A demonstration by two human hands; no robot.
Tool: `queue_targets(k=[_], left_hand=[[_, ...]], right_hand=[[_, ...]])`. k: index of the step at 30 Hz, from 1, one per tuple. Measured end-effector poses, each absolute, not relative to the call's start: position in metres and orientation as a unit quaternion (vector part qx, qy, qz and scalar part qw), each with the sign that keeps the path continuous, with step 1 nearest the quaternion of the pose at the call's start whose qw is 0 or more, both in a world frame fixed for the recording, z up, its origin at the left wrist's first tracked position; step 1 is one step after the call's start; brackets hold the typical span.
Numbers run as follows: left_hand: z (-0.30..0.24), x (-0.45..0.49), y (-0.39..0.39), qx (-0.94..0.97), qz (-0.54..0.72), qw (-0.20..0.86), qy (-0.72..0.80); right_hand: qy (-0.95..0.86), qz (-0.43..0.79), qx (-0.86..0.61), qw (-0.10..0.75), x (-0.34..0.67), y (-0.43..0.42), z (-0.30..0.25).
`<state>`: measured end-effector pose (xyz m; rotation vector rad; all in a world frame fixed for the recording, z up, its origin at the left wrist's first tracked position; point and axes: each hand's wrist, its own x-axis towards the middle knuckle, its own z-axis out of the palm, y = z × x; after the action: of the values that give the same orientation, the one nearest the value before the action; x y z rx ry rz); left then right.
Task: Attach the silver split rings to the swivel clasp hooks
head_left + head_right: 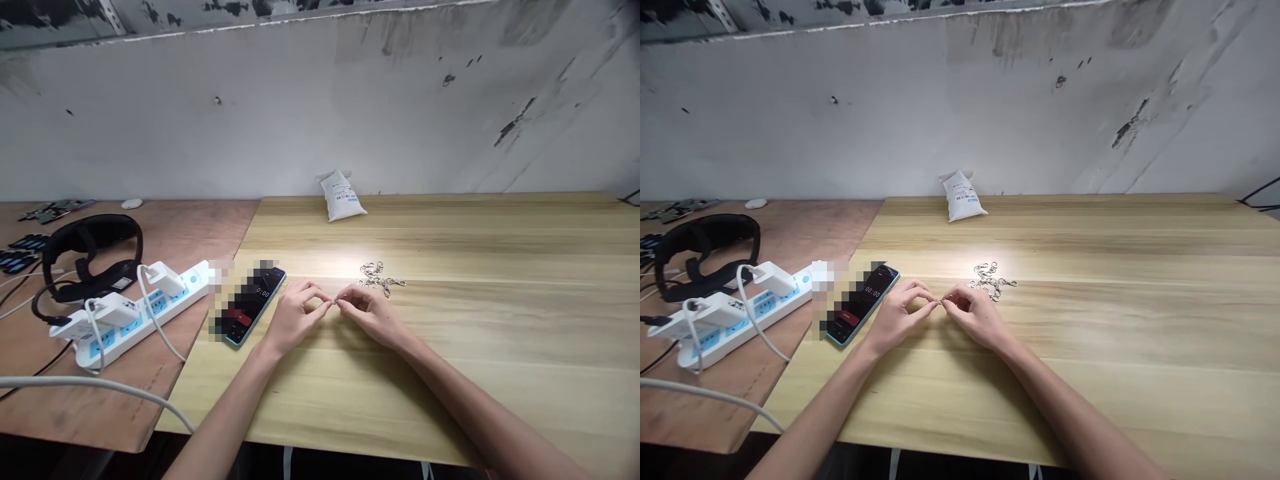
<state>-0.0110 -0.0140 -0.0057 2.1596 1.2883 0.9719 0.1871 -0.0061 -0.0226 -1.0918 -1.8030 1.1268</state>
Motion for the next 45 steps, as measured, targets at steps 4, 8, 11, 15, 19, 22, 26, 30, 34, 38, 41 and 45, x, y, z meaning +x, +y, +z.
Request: queue_targets(k=[4,8,11,15,19,22,26,30,34,38,41,45], left_hand=[[-0.004,-0.015,-0.014,0.811,0.351,0.164,0.438],[-0.002,-0.016,-0.014,0.824,0.352,0.103,0.433],[-0.002,-0.014,-0.014,0.831,0.341,0.063,0.435],[-0.003,-0.009,-0.017,0.829,0.325,0.015,0.455],[-0.002,-0.006,-0.018,0.833,0.31,0.005,0.458],[-0.002,-0.007,-0.018,0.834,0.315,0.009,0.453],[-0.002,-0.008,-0.018,0.827,0.337,0.024,0.45],[-0.002,-0.009,-0.018,0.821,0.35,0.064,0.447],[-0.003,-0.009,-0.017,0.833,0.335,0.084,0.432],[-0.004,-0.007,-0.018,0.833,0.334,0.101,0.43],[-0.005,-0.005,-0.019,0.814,0.347,0.123,0.448],[-0.006,-0.004,-0.019,0.789,0.358,0.171,0.469]], right_hand=[[-0.693,0.46,-0.412,0.372,0.191,-0.006,-0.018],[-0.654,0.511,-0.41,0.379,0.193,-0.006,-0.013],[-0.644,0.526,-0.403,0.382,0.19,-0.008,-0.012],[-0.637,0.535,-0.402,0.383,0.185,-0.01,-0.015],[-0.633,0.54,-0.413,0.37,0.184,-0.01,-0.015],[-0.634,0.536,-0.414,0.373,0.186,-0.009,-0.013],[-0.648,0.536,-0.412,0.35,0.189,-0.009,-0.011],[-0.649,0.564,-0.391,0.328,0.191,-0.009,-0.011],[-0.634,0.593,-0.37,0.33,0.192,-0.008,-0.012],[-0.629,0.603,-0.357,0.338,0.192,-0.007,-0.013],[-0.619,0.599,-0.37,0.348,0.192,-0.006,-0.015],[-0.622,0.566,-0.396,0.369,0.19,-0.006,-0.018]])
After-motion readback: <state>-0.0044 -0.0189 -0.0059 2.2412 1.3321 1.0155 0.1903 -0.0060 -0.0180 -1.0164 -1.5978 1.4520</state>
